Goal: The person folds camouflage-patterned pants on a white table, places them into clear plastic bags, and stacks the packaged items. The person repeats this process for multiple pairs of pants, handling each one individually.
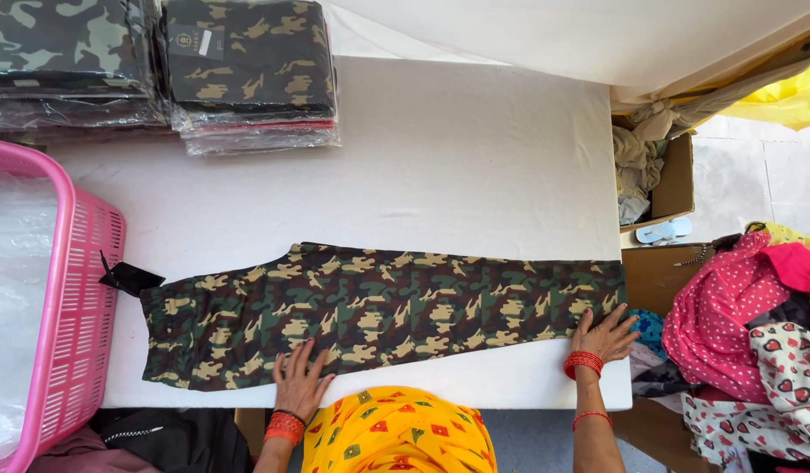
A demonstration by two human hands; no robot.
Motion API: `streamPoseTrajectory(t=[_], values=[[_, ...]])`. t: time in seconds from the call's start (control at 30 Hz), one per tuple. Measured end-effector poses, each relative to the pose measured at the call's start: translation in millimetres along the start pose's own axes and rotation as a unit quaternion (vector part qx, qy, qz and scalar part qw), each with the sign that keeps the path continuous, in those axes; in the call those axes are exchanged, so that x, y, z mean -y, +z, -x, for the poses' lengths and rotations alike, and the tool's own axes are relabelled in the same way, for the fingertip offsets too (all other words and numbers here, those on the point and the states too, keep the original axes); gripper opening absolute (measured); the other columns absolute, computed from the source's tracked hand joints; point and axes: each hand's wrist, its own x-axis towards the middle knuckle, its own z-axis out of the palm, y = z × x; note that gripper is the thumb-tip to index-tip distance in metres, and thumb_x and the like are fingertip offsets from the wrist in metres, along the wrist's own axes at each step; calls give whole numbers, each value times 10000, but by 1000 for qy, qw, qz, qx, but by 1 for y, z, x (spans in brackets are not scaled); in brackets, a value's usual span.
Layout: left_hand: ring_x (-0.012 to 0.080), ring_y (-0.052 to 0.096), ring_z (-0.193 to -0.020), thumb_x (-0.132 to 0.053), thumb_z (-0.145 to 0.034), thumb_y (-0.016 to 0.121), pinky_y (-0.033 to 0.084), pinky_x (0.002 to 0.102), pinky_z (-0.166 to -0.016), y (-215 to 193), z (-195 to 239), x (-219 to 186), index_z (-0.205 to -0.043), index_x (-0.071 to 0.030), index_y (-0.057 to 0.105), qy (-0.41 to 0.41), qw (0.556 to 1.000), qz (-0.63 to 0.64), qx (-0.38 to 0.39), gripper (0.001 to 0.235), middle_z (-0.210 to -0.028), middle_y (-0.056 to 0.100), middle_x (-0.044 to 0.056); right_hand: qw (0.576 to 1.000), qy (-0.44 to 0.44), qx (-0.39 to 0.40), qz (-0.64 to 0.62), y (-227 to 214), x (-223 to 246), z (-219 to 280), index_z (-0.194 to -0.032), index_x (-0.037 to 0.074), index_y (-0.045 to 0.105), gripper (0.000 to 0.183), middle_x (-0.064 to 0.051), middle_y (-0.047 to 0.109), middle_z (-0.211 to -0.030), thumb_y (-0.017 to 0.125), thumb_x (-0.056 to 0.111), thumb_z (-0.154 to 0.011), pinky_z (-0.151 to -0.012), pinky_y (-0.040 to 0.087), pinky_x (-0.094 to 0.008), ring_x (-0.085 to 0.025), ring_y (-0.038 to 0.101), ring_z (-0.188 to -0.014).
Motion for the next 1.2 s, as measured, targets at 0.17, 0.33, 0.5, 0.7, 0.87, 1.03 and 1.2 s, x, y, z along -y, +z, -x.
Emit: streamPoseTrajectory(t=[0.17,0.33,0.5,0.7,0.87,1.03,1.2], values=[[240,357,-1413,-329,-978,550,146,545,-1175,1,-11,-57,-1405,-288,554,136,977,103,128,429,-1534,394,69,973,80,-125,-179,33,-44,-24,-1524,34,458,586,-198,516,-1496,613,356,-1059,-1158,320,-559,-398,421,-1394],[242,401,-1401,-133,-910,583,204,515,-1183,1,-16,-53,-1238,-243,651,163,973,111,116,353,-1484,463,69,935,138,-133,-297,77,-112,-81,-1155,1,688,353,-162,715,-1112,843,159,-881,-929,512,-433,-306,642,-1021],[251,443,-1366,-109,-902,606,245,505,-1175,-5,-17,-48,-1118,-185,676,156,973,128,111,239,-1409,527,74,890,127,-118,-422,75,-127,-97,-971,3,732,161,-92,759,-921,846,46,-866,-785,586,-294,-155,704,-792],[259,442,-1374,-108,-860,620,252,497,-1169,-17,-16,-55,-1048,-194,695,171,975,82,113,221,-1384,553,88,940,108,-105,-306,61,-115,-95,-941,7,732,120,-125,753,-889,836,45,-896,-780,562,-314,-197,704,-775],[235,445,-1377,-335,-993,583,273,461,-1173,-22,-25,-32,-1166,-142,673,154,962,181,135,275,-1384,562,83,977,33,-172,-126,27,-62,-55,-1236,15,656,340,-229,628,-1232,799,131,-950,-994,447,-524,-374,564,-1185],[315,255,-1526,-443,-1033,378,106,546,-1254,-13,-46,13,-1519,-163,419,-80,993,37,-74,563,-1627,329,128,953,-265,-106,-105,37,61,68,-1563,14,349,668,-257,349,-1603,510,416,-1054,-1233,218,-542,-392,312,-1507],[372,154,-1516,-555,-983,341,34,641,-1188,-10,-40,91,-1609,-163,265,-242,963,-65,-95,743,-1668,218,153,925,-377,-35,-32,49,94,127,-1607,56,206,809,-178,213,-1671,351,569,-999,-1248,119,-472,-311,187,-1546]])
